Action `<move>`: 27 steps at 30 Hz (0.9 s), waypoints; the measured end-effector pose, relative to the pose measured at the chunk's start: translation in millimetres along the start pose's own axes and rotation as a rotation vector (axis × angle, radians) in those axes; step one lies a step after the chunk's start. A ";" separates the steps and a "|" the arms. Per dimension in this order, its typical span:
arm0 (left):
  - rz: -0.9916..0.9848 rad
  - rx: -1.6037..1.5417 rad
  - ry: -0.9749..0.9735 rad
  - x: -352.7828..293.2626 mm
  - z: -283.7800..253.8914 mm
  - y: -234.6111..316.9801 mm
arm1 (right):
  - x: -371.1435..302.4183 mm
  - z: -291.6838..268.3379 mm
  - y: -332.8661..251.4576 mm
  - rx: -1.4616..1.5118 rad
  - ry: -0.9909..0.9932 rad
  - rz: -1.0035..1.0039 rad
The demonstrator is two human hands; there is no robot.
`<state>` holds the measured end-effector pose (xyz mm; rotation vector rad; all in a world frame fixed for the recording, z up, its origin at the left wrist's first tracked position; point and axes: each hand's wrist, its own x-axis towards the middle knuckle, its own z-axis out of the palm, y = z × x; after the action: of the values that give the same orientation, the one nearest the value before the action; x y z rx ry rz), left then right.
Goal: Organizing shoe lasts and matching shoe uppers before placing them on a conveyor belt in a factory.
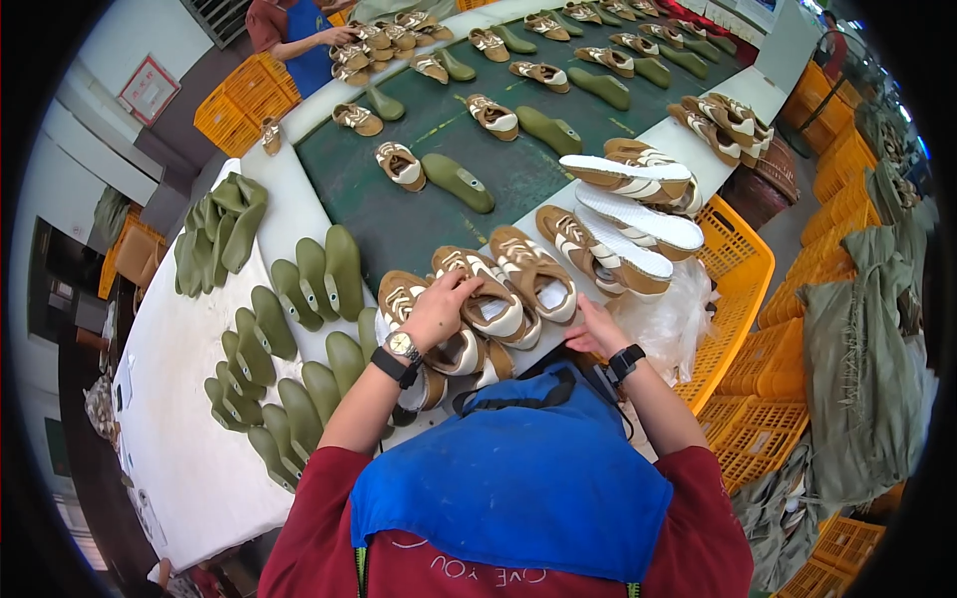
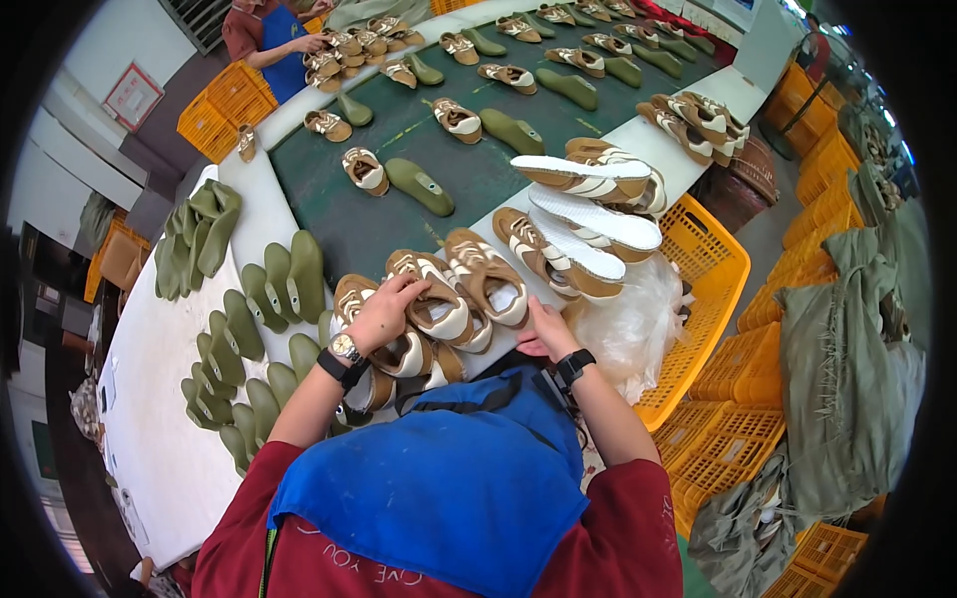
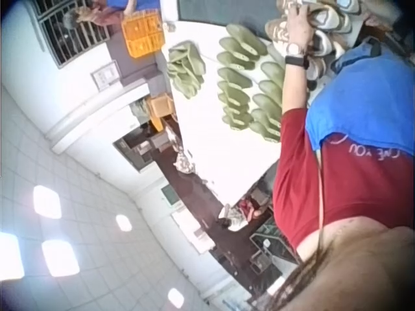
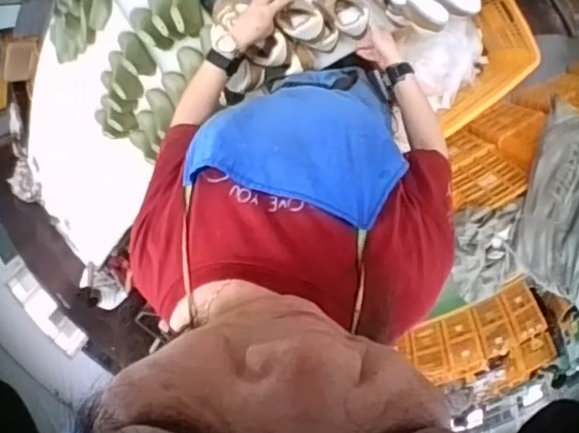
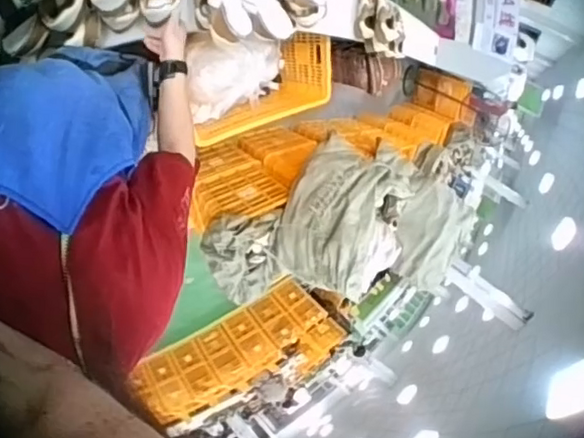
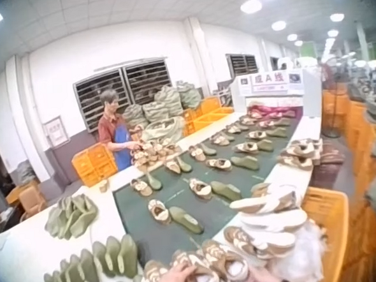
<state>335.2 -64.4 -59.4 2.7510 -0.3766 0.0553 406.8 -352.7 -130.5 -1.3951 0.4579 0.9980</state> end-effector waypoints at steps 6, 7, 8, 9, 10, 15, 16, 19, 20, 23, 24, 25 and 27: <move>0.004 -0.024 0.010 0.5 6.5 -4.0 | 19.5 -10.8 -1.8 -0.758 0.355 -0.827; -0.005 -0.024 0.008 -0.1 5.9 -3.8 | 3.3 1.5 -12.9 -0.826 0.328 -0.830; -0.015 -0.023 0.007 -1.0 5.1 -3.8 | -3.9 10.2 -15.7 -0.827 0.324 -0.830; -0.012 -0.022 0.006 -0.5 3.9 -2.8 | -10.3 15.7 -17.6 -0.955 0.309 -0.848; 0.001 -0.023 0.020 -0.9 3.0 -1.6 | -13.2 18.0 -17.5 -1.085 0.293 -0.865; 0.000 -0.206 0.060 -2.9 -3.1 5.7 | -1.5 13.9 -4.0 -1.229 0.264 -0.886; -0.001 -0.202 0.079 -4.2 -1.5 5.3 | 0.5 14.4 -2.7 -1.211 0.281 -0.877; 0.008 -0.199 0.101 -6.2 -0.3 4.2 | 0.0 13.7 -4.1 -1.199 0.269 -0.869; 0.022 -0.200 0.102 -6.6 -0.4 4.1 | -1.7 12.7 -6.0 -1.203 0.244 -0.869; -0.018 -0.206 -0.106 -7.7 -7.4 13.3 | -5.5 -3.1 -16.6 -1.385 -0.008 -0.883; -0.013 -0.208 -0.109 -10.6 -6.6 16.9 | -7.0 -4.4 -16.4 -1.383 -0.003 -0.880; -0.021 -0.137 -0.110 -14.6 -4.9 21.0 | -8.6 -5.3 -15.7 -1.326 0.007 -0.900; -0.065 -0.108 -0.127 -16.6 -2.6 22.4 | -13.4 -5.3 -14.9 -1.272 0.025 -0.919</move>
<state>313.3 -79.3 -50.5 2.6646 -0.3141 -0.1524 412.9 -359.9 -112.1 -2.3654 -0.9491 0.4162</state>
